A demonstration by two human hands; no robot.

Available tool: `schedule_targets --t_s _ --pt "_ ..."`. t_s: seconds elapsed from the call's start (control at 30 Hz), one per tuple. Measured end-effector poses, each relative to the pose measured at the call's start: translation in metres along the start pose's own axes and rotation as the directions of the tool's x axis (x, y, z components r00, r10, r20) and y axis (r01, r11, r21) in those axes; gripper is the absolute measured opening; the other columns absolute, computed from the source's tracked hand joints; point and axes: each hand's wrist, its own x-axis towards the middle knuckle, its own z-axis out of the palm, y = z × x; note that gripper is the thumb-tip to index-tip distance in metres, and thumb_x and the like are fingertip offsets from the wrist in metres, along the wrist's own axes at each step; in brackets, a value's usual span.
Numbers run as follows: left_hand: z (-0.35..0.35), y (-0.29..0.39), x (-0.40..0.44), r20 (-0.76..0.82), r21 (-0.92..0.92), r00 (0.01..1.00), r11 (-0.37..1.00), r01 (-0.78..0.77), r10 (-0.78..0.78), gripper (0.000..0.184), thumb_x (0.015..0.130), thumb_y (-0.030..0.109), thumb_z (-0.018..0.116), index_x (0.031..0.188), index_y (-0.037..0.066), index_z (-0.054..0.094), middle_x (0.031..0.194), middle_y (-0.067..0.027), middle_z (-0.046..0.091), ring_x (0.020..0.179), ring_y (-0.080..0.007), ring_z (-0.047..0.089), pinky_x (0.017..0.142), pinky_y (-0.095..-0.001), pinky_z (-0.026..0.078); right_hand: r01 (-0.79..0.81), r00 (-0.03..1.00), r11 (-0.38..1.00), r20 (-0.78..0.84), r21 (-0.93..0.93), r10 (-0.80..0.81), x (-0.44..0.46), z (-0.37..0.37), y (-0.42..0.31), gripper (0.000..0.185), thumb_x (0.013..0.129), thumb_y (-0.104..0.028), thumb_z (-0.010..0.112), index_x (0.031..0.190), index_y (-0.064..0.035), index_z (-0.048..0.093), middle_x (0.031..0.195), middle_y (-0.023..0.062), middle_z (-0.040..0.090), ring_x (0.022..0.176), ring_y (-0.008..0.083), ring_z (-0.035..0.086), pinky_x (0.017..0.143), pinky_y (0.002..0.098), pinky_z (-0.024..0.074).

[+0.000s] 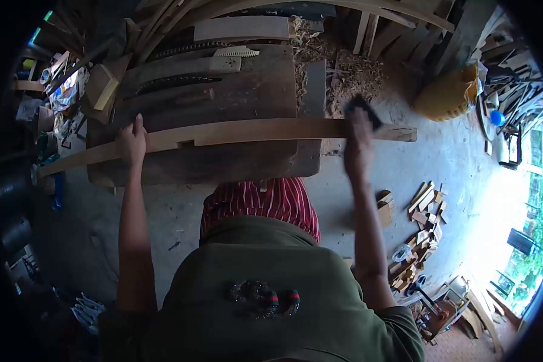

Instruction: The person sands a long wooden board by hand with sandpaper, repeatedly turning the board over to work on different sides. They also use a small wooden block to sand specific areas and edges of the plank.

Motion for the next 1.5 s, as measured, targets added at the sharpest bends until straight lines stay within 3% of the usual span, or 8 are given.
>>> schedule_targets --t_s 0.17,0.37,0.67,0.9,0.97,1.1,1.3,1.5 --pt "0.003 0.005 -0.004 -0.143 0.093 0.990 0.995 0.028 -0.014 0.054 0.098 0.047 0.048 0.073 0.004 0.070 0.073 -0.0170 0.067 0.077 -0.0381 0.063 0.074 -0.0493 0.048 -0.407 0.907 0.905 -0.174 -0.125 0.384 -0.006 -0.024 0.085 0.044 0.097 -0.005 0.044 0.140 -0.0016 0.048 0.144 0.0227 0.047 0.138 0.0375 0.039 0.115 0.0457 0.0313" --pt "0.009 -0.003 -0.002 -0.174 0.107 0.984 0.993 0.053 -0.034 0.052 0.098 0.046 0.048 0.082 0.002 0.071 0.082 -0.0229 0.067 0.085 -0.0419 0.064 0.077 -0.0519 0.048 -0.029 0.995 0.981 0.096 0.193 0.011 -0.002 0.005 -0.059 0.048 0.091 0.003 0.042 0.138 -0.0006 0.049 0.145 0.0212 0.046 0.140 0.0372 0.038 0.116 0.0477 0.0299" --pt "0.010 -0.006 0.001 -0.163 0.099 0.984 0.991 0.086 -0.069 0.052 0.097 0.045 0.049 0.085 0.001 0.072 0.084 -0.0256 0.066 0.085 -0.0443 0.063 0.077 -0.0526 0.048 -0.449 0.892 0.876 -0.145 -0.177 0.428 0.002 -0.032 0.131 0.038 0.097 -0.009 0.046 0.132 0.0017 0.054 0.137 0.0231 0.053 0.133 0.0383 0.046 0.111 0.0455 0.0354" --pt "0.002 0.009 -0.005 -0.168 0.049 0.981 0.993 0.105 -0.095 0.051 0.097 0.044 0.050 0.085 0.000 0.071 0.084 -0.0264 0.065 0.083 -0.0450 0.063 0.075 -0.0524 0.048 -0.200 0.952 0.975 -0.255 -0.099 0.169 -0.002 -0.030 0.141 0.038 0.099 -0.009 0.041 0.134 -0.0013 0.053 0.125 0.0257 0.059 0.117 0.0386 0.057 0.098 0.0471 0.0439" --pt "0.004 0.005 -0.004 -0.170 0.051 0.980 0.992 0.114 -0.104 0.050 0.097 0.044 0.050 0.084 0.000 0.071 0.083 -0.0262 0.065 0.083 -0.0448 0.063 0.074 -0.0522 0.047 -0.745 0.661 0.665 0.173 0.044 0.730 0.018 -0.072 0.156 0.036 0.102 -0.016 0.037 0.130 -0.0013 0.055 0.104 0.0282 0.064 0.095 0.0411 0.063 0.079 0.0503 0.0468" --pt "0.008 0.004 -0.006 -0.223 0.058 0.970 0.991 0.118 -0.102 0.051 0.097 0.044 0.050 0.080 0.000 0.070 0.081 -0.0247 0.065 0.081 -0.0430 0.064 0.072 -0.0510 0.047 -0.425 0.888 0.905 -0.202 -0.012 0.414 -0.029 -0.053 0.178 0.038 0.105 -0.029 0.036 0.112 -0.0011 0.060 0.088 0.0284 0.063 0.086 0.0468 0.061 0.070 0.0525 0.0441" --pt "0.006 0.000 -0.004 -0.133 0.006 0.983 0.992 0.127 -0.126 0.054 0.098 0.044 0.050 0.075 -0.001 0.067 0.075 -0.0223 0.064 0.075 -0.0393 0.063 0.070 -0.0489 0.046 -0.688 0.724 0.725 0.043 -0.033 0.688 -0.023 -0.070 0.152 0.033 0.103 -0.017 0.038 0.123 -0.0005 0.058 0.105 0.0279 0.064 0.100 0.0463 0.061 0.080 0.0518 0.0468" --pt "0.011 -0.005 -0.004 -0.171 0.025 0.980 0.994 0.109 -0.103 0.048 0.097 0.042 0.052 0.083 -0.002 0.068 0.078 -0.0241 0.064 0.079 -0.0431 0.062 0.073 -0.0492 0.047 -0.239 0.967 0.963 0.056 -0.122 0.247 -0.016 -0.067 0.100 0.037 0.098 -0.005 0.043 0.132 -0.0023 0.056 0.136 0.0202 0.056 0.130 0.0383 0.050 0.107 0.0448 0.0413"
